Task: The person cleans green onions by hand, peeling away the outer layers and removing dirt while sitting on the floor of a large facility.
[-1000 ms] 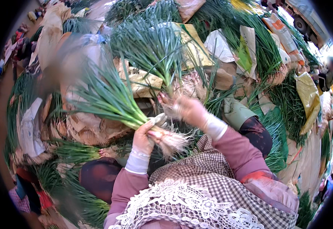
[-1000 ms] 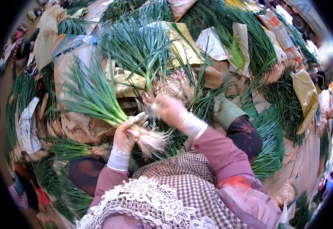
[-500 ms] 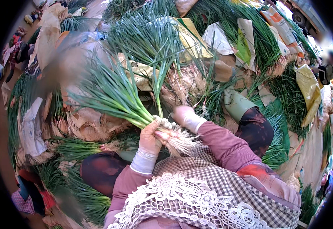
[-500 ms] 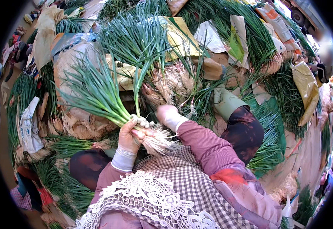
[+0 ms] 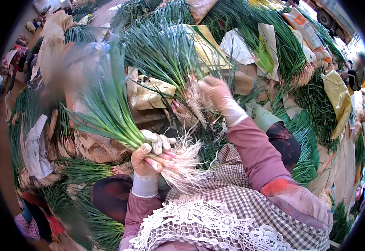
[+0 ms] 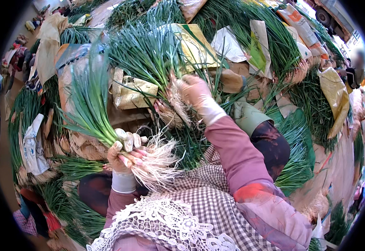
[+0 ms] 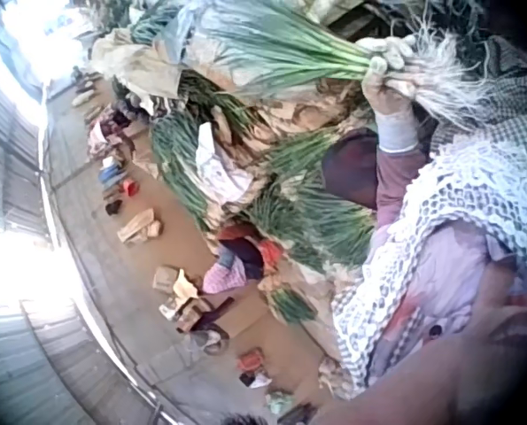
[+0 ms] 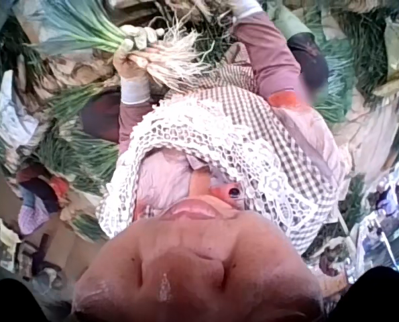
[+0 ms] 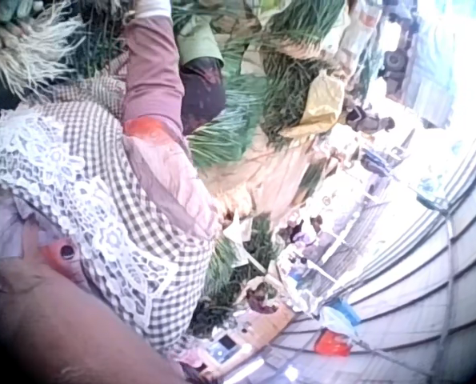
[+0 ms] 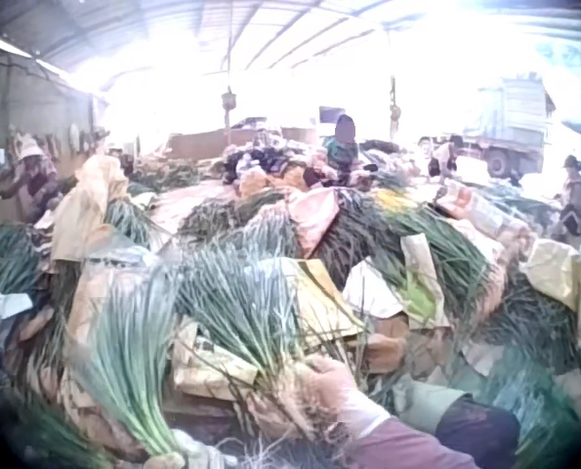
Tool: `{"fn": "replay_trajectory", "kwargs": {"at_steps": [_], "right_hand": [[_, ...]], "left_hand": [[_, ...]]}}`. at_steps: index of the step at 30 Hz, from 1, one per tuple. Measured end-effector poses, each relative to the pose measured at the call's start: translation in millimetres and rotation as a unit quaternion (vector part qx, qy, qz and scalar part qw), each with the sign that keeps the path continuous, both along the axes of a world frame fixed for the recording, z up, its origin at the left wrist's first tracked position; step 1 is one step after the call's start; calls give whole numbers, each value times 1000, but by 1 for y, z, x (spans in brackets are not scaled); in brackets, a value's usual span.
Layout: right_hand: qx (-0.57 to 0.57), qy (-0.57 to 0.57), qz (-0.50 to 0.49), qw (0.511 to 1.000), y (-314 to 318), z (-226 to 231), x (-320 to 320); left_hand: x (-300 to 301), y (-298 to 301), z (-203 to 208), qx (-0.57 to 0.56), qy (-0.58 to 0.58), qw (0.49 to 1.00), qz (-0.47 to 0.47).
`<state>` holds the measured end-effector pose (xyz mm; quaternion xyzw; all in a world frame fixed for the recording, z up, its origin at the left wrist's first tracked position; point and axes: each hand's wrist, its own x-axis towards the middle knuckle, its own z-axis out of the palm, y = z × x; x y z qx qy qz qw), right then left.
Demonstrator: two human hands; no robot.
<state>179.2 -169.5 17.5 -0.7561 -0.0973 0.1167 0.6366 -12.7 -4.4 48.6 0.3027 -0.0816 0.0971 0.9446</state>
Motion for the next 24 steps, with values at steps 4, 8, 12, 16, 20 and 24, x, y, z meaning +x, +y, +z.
{"fn": "replay_trajectory", "kwargs": {"at_steps": [4, 8, 12, 16, 20, 24], "right_hand": [[53, -61, 10, 997, -39, -10, 20], [-562, -147, -142, 802, -46, -23, 22], [-418, -98, -43, 902, 1, 5, 4], [-413, -97, 55, 904, 18, 1, 14], [-118, -14, 29, 992, 10, 26, -5], [-299, -289, 186, 890, 11, 22, -82]], "left_hand": [[3, -3, -3, -6, 145, 989, -5], [4, -1, -30, -94, 192, 977, -26], [7, -7, -30, -98, 185, 977, -40], [6, -1, -24, -74, 125, 988, -60], [5, 5, -32, -76, 181, 980, -21], [11, -5, -34, -63, 257, 964, -34]]}}
